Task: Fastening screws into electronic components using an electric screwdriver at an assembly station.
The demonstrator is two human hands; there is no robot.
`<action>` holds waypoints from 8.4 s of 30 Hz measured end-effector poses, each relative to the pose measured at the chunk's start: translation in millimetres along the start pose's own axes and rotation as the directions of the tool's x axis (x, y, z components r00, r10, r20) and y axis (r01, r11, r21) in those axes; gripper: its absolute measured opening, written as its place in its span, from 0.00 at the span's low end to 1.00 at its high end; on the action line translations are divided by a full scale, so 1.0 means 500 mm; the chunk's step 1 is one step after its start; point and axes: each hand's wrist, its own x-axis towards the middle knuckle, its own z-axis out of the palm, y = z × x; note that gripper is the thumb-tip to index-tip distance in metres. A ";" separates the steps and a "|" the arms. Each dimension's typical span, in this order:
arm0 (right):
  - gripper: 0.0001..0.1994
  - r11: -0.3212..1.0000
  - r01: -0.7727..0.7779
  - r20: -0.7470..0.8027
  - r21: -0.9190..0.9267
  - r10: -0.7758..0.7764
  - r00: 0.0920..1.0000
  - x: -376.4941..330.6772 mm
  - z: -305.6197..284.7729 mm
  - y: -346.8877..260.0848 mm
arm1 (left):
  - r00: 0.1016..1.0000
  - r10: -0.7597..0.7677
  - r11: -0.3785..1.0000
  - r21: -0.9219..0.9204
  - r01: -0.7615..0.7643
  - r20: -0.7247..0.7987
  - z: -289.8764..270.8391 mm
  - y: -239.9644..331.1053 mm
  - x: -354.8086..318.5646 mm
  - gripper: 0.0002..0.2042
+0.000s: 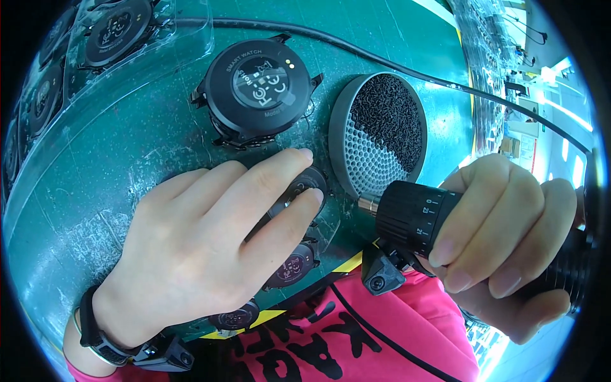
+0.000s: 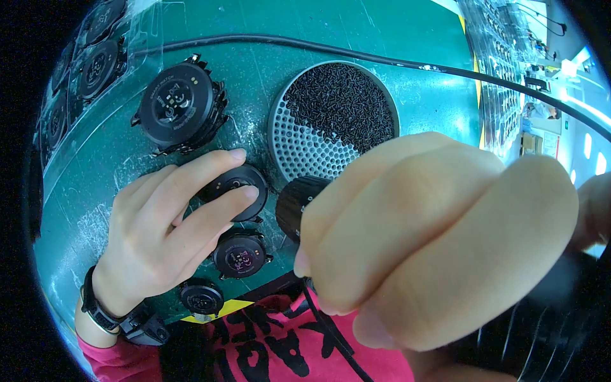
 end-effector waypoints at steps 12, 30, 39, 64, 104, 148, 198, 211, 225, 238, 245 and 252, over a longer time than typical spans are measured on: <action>0.17 1.000 0.018 -0.013 -0.006 -0.018 1.000 -0.004 -0.004 0.003 | 0.999 0.017 1.000 0.022 -0.016 -0.044 0.012 -0.001 0.002 0.19; 0.14 0.988 0.011 -0.002 -0.151 -0.011 1.000 0.023 0.051 -0.012 | 0.997 0.003 1.000 0.022 -0.001 -0.074 0.017 0.005 0.004 0.19; 0.19 0.985 0.001 0.107 -0.173 0.018 0.994 0.029 0.017 -0.010 | 0.997 0.022 0.999 0.040 -0.019 -0.071 0.029 0.001 0.019 0.18; 0.25 0.989 0.103 -0.092 -0.109 -0.113 0.989 0.005 -0.013 0.030 | 0.999 0.048 0.995 0.088 -0.047 -0.010 0.009 0.007 0.032 0.14; 0.24 0.960 0.192 -0.286 -0.204 -0.246 0.926 0.005 -0.030 0.050 | 0.998 -0.006 0.995 -0.102 0.000 -0.063 0.014 0.004 0.022 0.14; 0.29 0.969 0.193 0.071 0.153 -0.205 0.976 -0.003 -0.023 -0.006 | 0.987 0.162 0.962 0.223 -0.159 0.006 0.029 0.079 -0.047 0.12; 0.29 0.862 0.157 0.329 0.482 -0.344 0.880 0.035 0.048 0.047 | 0.986 0.162 0.967 0.204 -0.152 -0.031 0.037 0.075 -0.046 0.10; 0.27 0.833 0.224 0.232 0.506 -0.382 0.895 0.029 0.052 0.051 | 0.990 0.133 0.973 0.194 -0.123 -0.043 0.036 0.079 -0.043 0.09; 0.26 0.787 0.313 0.099 0.531 -0.425 0.900 0.023 0.068 0.061 | 0.990 0.131 0.975 0.189 -0.119 -0.053 0.036 0.079 -0.039 0.10; 0.25 0.740 0.397 -0.029 0.542 -0.456 0.889 0.007 0.064 0.052 | 0.989 0.134 0.974 0.193 -0.121 -0.059 0.039 0.077 -0.043 0.09; 0.25 0.715 0.441 -0.096 0.542 -0.469 0.878 0.003 0.067 0.054 | 0.987 0.141 0.971 0.204 -0.123 -0.075 0.039 0.078 -0.039 0.09; 0.24 0.675 0.451 -0.135 0.584 -0.467 0.874 0.006 0.071 0.057 | 0.989 0.133 0.973 0.197 -0.117 -0.070 0.039 0.079 -0.039 0.09</action>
